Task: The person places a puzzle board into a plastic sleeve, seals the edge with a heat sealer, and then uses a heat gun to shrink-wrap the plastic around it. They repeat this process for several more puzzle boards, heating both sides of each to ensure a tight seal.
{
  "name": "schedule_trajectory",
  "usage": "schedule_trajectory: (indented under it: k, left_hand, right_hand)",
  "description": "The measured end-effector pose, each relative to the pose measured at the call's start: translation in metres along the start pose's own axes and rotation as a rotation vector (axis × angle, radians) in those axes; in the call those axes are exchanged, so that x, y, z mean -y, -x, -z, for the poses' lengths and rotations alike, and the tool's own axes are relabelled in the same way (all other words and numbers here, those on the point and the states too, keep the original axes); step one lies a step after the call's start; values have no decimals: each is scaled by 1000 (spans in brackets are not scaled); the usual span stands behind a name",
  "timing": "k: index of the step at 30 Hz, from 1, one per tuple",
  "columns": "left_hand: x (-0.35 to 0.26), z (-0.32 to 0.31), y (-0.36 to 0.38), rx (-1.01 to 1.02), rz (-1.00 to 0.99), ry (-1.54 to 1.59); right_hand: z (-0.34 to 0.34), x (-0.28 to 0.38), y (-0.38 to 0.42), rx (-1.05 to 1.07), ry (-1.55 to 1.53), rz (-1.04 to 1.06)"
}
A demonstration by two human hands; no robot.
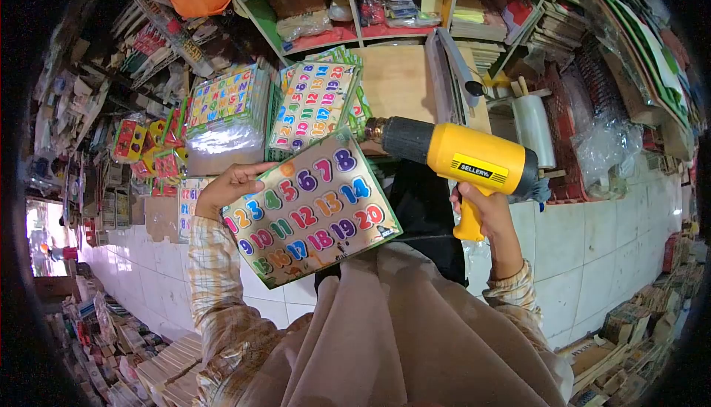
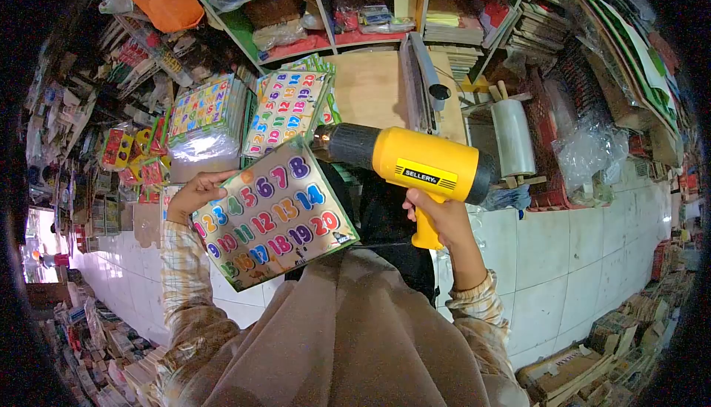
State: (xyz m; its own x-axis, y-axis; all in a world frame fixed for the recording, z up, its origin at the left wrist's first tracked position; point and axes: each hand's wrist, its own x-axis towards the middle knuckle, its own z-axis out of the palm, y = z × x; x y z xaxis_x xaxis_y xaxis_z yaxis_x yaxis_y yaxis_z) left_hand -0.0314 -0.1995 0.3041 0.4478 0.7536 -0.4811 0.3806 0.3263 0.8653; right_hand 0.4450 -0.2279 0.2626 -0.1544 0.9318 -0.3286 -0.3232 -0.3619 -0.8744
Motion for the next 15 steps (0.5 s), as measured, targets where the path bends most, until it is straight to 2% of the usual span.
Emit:
schedule_trajectory:
  k: [1,4,7,8,11,13,15]
  left_hand:
    - [0,0,0,9,3,-2]
    - [18,6,-10,-128,-68,19]
    - [13,-2,-28,-378,-194,142]
    - [13,-3,-36,-478,-202,78]
    - [5,-13,-69,-532,-301,502]
    - [0,-17,-90,-589,-333,587]
    - [0,-17,-112,-604,-361,668]
  right_hand:
    - [-1,0,0,0,9,6]
    - [-6,0,3,46,38,23]
    - [-22,-7,12,55,122,21]
    - [-25,-12,14,68,158,5]
    - [-36,-19,22,115,247,-14]
    - [-39,-17,28,107,267,-35]
    - [-35,-18,32,-20,286,-32]
